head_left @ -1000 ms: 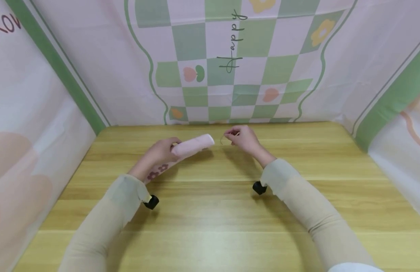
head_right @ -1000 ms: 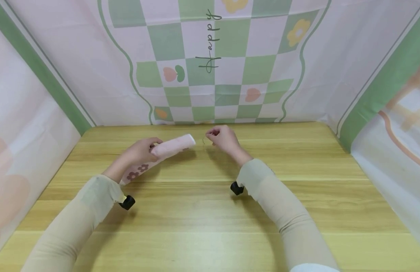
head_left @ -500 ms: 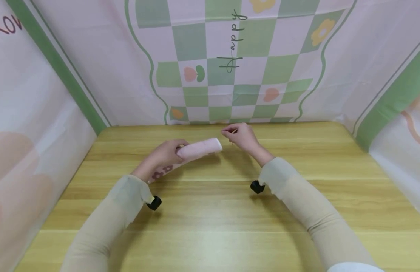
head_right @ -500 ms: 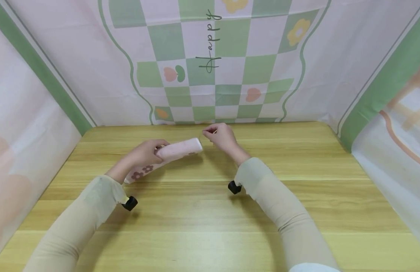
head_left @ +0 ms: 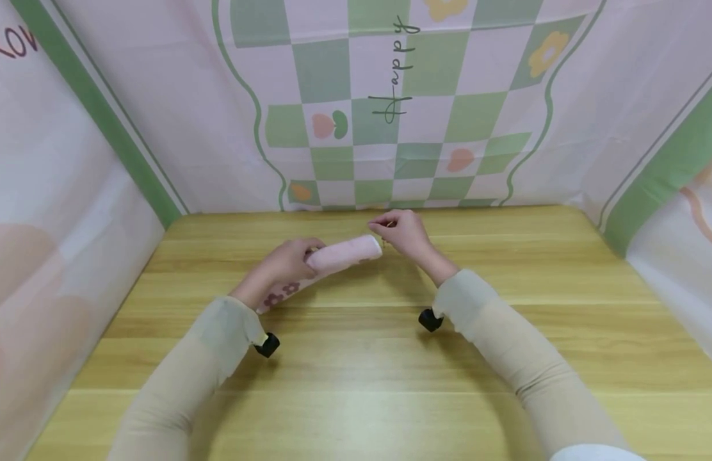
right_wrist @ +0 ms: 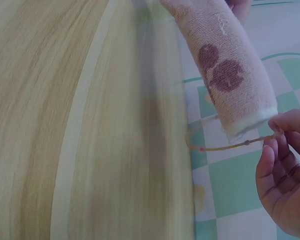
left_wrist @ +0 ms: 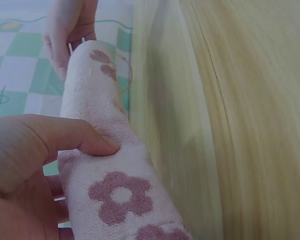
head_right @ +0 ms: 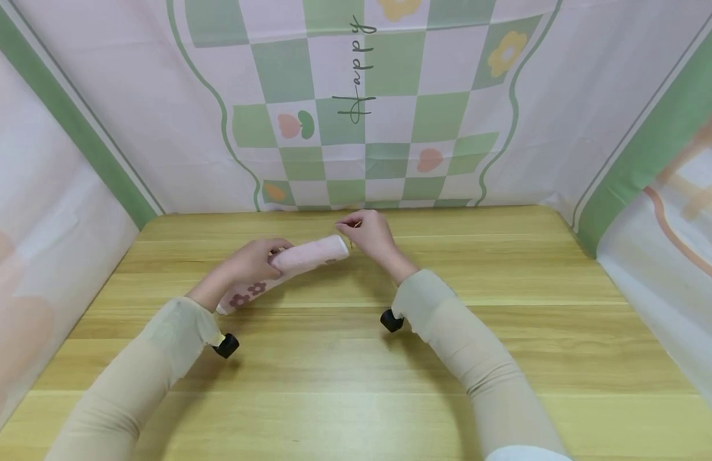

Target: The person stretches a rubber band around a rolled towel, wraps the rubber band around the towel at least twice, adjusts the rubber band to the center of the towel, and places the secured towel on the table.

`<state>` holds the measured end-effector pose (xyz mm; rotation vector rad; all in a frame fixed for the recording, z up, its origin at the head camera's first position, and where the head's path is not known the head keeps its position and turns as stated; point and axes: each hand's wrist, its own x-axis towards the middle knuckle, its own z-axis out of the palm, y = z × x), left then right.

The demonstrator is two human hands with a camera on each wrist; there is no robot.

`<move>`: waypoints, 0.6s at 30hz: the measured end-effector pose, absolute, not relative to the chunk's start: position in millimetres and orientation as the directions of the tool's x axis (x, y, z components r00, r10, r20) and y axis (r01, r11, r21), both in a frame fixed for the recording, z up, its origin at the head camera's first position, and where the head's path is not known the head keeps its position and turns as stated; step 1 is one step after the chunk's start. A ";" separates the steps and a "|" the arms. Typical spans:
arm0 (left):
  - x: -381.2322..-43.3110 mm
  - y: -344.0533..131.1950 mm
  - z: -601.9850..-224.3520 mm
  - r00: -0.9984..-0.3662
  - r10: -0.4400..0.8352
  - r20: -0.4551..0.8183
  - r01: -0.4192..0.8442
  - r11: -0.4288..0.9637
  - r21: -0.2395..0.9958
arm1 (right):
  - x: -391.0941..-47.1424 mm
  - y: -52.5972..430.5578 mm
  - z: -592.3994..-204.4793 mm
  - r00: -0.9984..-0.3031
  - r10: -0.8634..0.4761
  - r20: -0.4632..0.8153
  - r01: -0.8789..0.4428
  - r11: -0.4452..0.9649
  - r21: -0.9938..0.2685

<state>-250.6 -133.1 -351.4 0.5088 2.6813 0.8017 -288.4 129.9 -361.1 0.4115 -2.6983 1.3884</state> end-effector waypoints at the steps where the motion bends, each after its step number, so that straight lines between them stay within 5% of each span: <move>1: -250.7 -132.5 -351.7 -0.893 0.414 -0.178 0.247 0.781 0.574 | -288.5 129.7 -361.2 -0.960 -0.203 0.194 -0.276 0.554 -0.786; 18: -250.9 -130.8 -352.5 -0.910 0.367 -0.192 0.203 0.800 0.565 | -286.3 129.5 -363.6 -0.952 -0.243 0.186 -0.291 0.538 -0.791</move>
